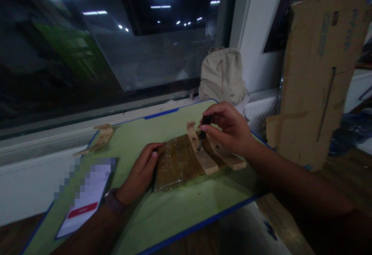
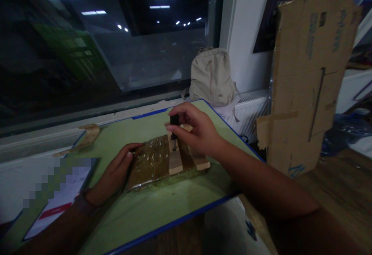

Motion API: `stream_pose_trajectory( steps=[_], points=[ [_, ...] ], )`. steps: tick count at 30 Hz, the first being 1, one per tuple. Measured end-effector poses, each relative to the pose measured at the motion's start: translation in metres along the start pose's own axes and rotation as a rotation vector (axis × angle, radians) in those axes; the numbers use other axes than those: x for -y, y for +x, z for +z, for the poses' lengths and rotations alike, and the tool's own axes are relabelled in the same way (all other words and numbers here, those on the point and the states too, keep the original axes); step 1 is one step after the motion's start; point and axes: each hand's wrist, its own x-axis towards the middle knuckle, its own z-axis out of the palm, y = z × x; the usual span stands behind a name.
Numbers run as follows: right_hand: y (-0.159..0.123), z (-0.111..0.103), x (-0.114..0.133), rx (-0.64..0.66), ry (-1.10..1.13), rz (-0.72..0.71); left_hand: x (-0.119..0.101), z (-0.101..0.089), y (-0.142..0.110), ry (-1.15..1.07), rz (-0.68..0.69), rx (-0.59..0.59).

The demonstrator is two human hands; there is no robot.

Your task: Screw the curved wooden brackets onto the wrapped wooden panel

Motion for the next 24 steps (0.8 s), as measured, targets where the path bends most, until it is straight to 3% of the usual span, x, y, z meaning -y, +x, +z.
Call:
stream_pose_trajectory(
  steps=[2,4,9,11,14,16,21,24],
  points=[
    [0.002,-0.003,-0.004,-0.088,-0.137,-0.040,0.000,0.000,0.000,0.007,0.010,-0.001],
    [0.003,-0.006,-0.003,-0.076,-0.159,-0.072,0.000,0.000,0.000,0.017,0.021,0.002],
    [0.000,-0.002,0.006,0.166,0.124,-0.027,0.000,0.000,0.000,0.029,0.031,0.009],
    [-0.001,0.000,0.004,0.111,0.102,0.016,0.000,-0.001,0.000,0.027,0.033,0.006],
    [-0.001,-0.001,-0.003,-0.075,-0.123,-0.031,-0.002,-0.001,0.000,0.023,0.036,0.007],
    [0.000,-0.004,-0.004,-0.099,-0.201,-0.062,-0.003,0.000,0.000,0.021,0.041,0.002],
    [-0.002,-0.003,0.006,0.137,0.039,-0.042,-0.002,0.000,0.000,0.017,0.047,0.000],
    [-0.005,0.001,0.003,0.116,0.045,0.019,-0.002,0.000,0.001,0.027,0.045,0.006]
  ],
)
